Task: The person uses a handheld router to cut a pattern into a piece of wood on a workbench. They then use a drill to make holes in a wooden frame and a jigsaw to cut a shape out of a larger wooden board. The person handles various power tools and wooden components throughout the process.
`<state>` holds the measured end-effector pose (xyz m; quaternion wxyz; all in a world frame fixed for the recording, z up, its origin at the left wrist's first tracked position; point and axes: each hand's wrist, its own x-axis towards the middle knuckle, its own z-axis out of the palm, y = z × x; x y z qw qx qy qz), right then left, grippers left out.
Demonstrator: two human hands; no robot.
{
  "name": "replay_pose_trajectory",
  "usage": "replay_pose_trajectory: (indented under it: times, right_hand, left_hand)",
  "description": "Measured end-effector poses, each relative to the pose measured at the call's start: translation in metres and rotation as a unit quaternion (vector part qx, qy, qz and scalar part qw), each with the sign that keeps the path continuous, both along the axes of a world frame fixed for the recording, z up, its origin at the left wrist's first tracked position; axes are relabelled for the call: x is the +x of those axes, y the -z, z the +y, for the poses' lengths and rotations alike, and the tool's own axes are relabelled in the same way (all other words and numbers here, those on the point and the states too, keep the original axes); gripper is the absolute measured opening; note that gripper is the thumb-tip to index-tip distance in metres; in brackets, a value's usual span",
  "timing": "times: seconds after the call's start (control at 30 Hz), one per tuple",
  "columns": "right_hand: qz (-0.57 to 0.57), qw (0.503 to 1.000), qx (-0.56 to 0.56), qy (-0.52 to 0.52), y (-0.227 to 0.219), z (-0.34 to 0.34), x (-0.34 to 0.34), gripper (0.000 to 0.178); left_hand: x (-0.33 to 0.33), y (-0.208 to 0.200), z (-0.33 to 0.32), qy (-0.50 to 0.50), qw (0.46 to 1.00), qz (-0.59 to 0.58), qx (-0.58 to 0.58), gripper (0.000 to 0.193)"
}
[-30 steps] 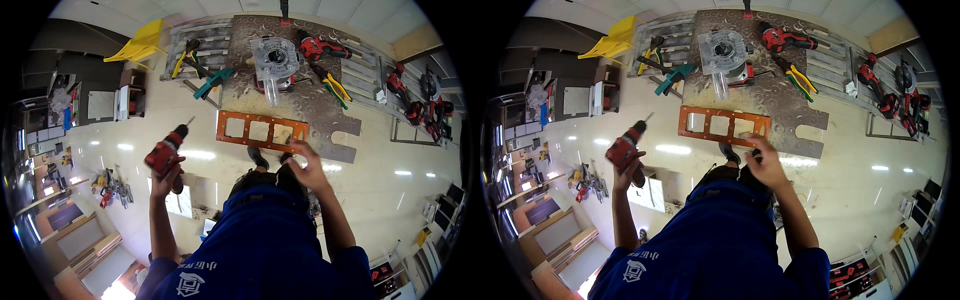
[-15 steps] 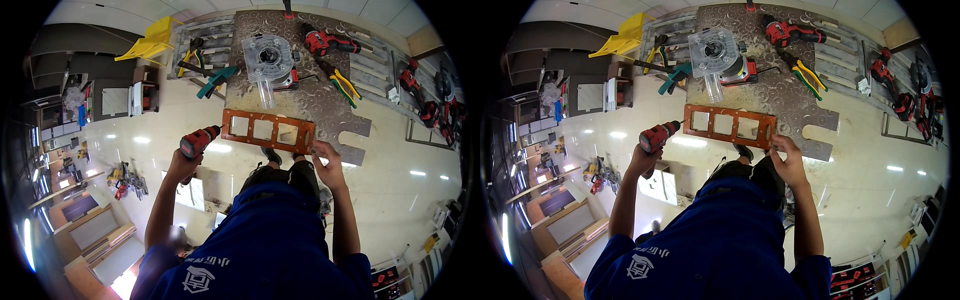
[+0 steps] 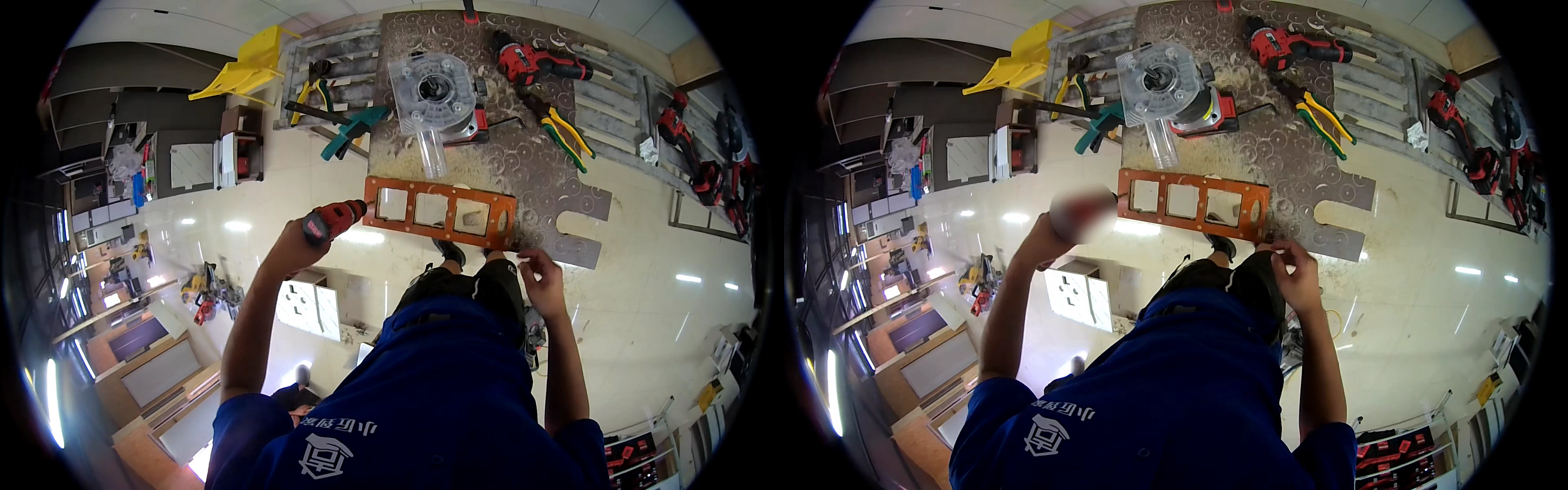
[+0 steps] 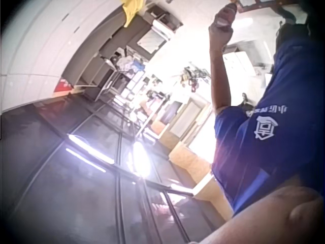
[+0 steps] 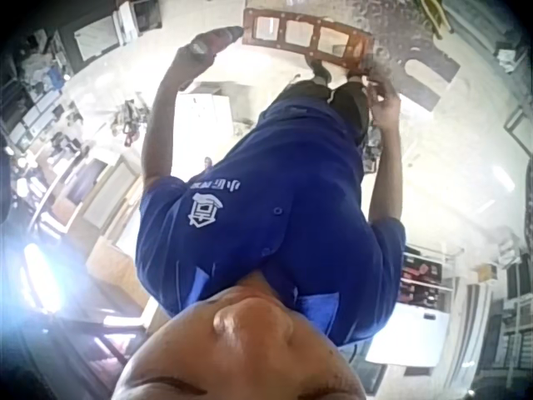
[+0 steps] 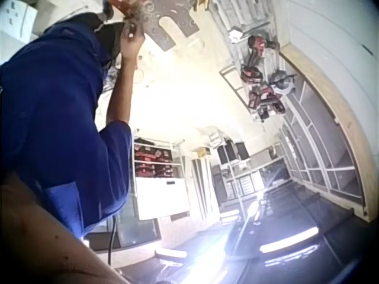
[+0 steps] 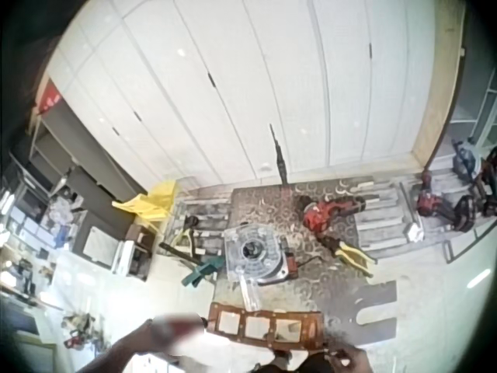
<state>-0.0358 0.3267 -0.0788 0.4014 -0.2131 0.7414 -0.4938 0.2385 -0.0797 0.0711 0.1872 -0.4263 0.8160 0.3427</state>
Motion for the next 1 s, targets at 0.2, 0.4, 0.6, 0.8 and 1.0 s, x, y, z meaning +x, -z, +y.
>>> replay_pose_trajectory:
  times: [0.2, 0.4, 0.6, 0.8, 1.0]
  right_hand:
    - [-0.538, 0.805, -0.116, 0.221, 0.042, 0.027, 0.031, 0.057]
    - [-0.452, 0.822, -0.120, 0.325, 0.068, -0.024, 0.045, 0.037]
    - [-0.390, 0.838, -0.112, 0.365, 0.065, -0.037, 0.055, 0.030]
    - [-0.372, 0.844, -0.100, 0.374, 0.062, -0.040, 0.055, 0.028]
    - [-0.367, 0.855, -0.089, 0.356, 0.067, -0.037, 0.055, 0.035]
  left_hand:
    - [-0.051, -0.019, -0.011, 0.002, 0.989, -0.083, 0.125, 0.050]
    - [-0.043, -0.006, -0.029, 0.007, 0.983, -0.124, 0.138, 0.048]
    - [-0.026, 0.000, -0.033, 0.013, 0.984, -0.093, 0.149, 0.048]
    - [-0.011, 0.011, -0.042, 0.016, 0.983, -0.072, 0.169, 0.050]
    - [-0.018, 0.003, -0.040, 0.005, 0.983, -0.068, 0.169, 0.050]
